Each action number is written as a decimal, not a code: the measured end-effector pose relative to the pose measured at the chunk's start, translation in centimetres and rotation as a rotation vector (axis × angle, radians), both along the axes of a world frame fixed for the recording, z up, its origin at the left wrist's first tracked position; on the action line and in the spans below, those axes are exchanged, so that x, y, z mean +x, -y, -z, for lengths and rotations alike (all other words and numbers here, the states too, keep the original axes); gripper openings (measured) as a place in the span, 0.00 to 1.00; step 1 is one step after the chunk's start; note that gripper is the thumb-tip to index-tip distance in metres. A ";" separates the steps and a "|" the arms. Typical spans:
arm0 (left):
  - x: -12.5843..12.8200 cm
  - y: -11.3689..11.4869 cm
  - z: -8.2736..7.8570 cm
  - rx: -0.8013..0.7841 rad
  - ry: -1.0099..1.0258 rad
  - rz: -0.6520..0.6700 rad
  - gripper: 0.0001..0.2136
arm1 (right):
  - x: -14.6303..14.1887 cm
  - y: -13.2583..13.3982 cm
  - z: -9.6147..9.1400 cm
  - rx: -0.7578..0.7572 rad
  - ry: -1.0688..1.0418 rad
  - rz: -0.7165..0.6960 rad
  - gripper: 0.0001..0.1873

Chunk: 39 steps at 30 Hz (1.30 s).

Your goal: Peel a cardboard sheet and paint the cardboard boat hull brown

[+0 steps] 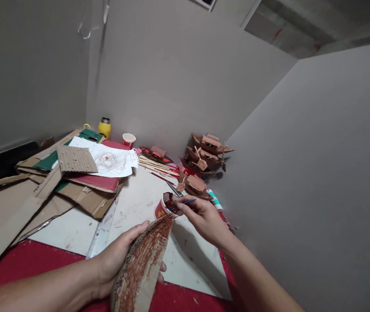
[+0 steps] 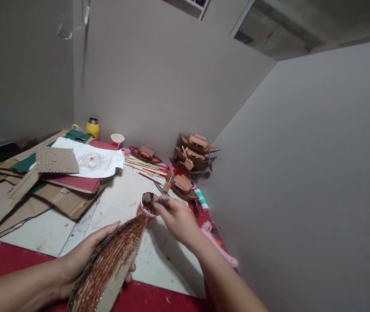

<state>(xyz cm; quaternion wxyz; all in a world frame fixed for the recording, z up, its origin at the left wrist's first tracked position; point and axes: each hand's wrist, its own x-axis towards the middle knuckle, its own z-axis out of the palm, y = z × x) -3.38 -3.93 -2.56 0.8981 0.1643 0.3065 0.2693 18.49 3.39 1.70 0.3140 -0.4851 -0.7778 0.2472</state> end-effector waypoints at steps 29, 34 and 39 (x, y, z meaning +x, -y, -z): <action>0.0 -0.5 0.9 -0.016 0.027 0.046 0.33 | 0.7 9.8 2.5 0.169 -0.714 0.296 0.04; 0.0 -0.5 1.1 -0.017 0.028 0.061 0.34 | 1.0 9.6 3.5 0.159 -0.670 0.290 0.04; -0.1 -0.4 1.0 -0.030 0.023 0.073 0.34 | 0.9 9.7 4.1 0.156 -0.667 0.249 0.05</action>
